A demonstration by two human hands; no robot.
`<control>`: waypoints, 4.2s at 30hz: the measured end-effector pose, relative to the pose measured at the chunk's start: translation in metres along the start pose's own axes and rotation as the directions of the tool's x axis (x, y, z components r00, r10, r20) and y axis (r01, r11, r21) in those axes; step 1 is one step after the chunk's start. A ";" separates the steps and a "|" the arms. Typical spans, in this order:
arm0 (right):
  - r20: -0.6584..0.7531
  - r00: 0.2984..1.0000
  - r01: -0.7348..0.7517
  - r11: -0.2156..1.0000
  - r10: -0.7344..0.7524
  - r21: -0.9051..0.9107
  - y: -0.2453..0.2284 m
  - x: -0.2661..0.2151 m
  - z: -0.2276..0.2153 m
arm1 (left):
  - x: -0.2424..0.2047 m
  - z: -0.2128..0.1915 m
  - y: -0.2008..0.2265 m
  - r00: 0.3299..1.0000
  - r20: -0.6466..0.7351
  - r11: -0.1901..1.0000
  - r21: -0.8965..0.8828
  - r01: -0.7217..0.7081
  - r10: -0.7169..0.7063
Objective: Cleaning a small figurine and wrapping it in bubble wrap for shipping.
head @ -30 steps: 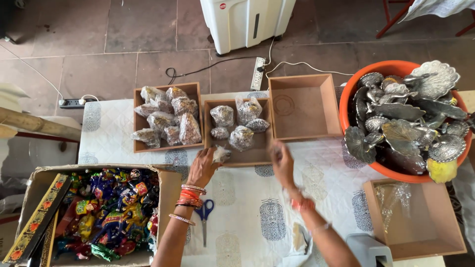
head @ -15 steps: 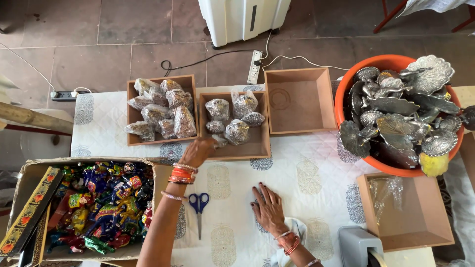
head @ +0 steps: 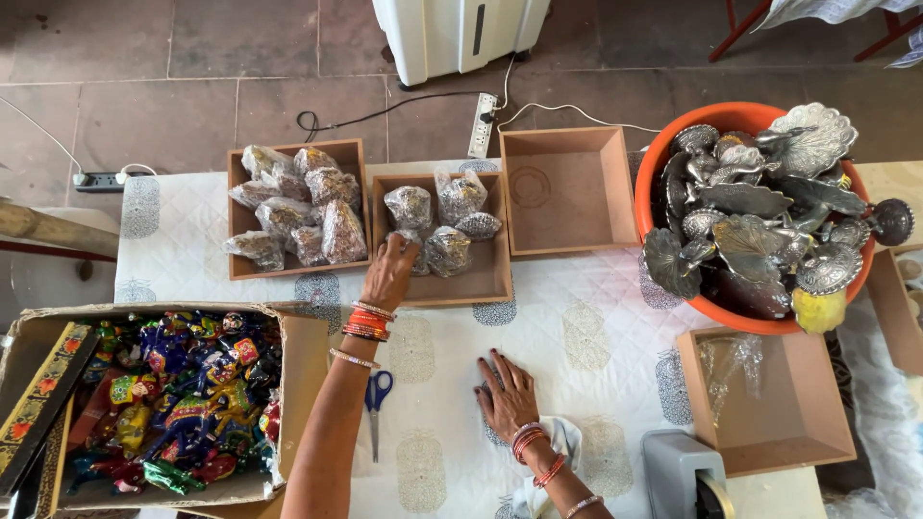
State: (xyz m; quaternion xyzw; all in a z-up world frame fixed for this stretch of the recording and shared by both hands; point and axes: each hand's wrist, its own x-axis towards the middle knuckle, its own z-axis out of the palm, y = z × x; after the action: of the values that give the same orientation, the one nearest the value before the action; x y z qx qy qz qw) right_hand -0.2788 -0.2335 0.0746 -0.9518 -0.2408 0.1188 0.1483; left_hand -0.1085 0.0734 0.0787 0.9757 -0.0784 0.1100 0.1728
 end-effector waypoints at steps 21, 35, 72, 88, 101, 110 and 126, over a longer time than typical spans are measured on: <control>0.021 0.999 -0.025 1.000 0.024 0.005 0.001 -0.001 0.002 | 0.003 -0.029 0.015 0.982 0.018 0.980 0.070 0.185 -0.186; -0.029 1.000 -0.005 1.000 0.006 0.023 -0.001 -0.001 -0.003 | -0.050 0.129 -0.107 0.990 -0.132 0.932 0.350 0.096 -0.053; -0.086 0.996 0.030 0.998 -0.025 0.049 -0.004 -0.001 -0.008 | -0.097 -0.017 0.041 0.876 -0.175 0.883 -0.234 0.407 -0.450; -0.131 0.991 -0.014 0.997 0.024 0.076 -0.009 0.014 -0.007 | -0.119 -0.085 0.074 0.906 -0.213 0.910 -0.285 0.299 -0.365; -0.302 0.934 0.022 0.817 0.188 0.576 0.020 0.246 -0.015 | -0.021 0.003 0.006 0.949 -0.082 0.923 -0.271 0.273 -0.305; -0.131 0.962 -0.125 0.815 0.239 0.566 0.006 0.246 -0.048 | -0.023 0.019 -0.004 0.951 -0.017 0.937 -0.174 0.301 -0.309; -0.131 0.970 -0.129 0.893 0.203 0.432 0.012 0.243 -0.018 | -0.018 -0.157 0.017 0.737 -0.013 0.701 -0.321 0.637 -0.676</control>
State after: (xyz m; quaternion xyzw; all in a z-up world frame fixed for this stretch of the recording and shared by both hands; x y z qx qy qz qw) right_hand -0.0604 -0.1276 0.0501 -0.9212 -0.1135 0.0972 0.3592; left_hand -0.1582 0.1156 0.2241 0.8925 0.2706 0.0912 0.3490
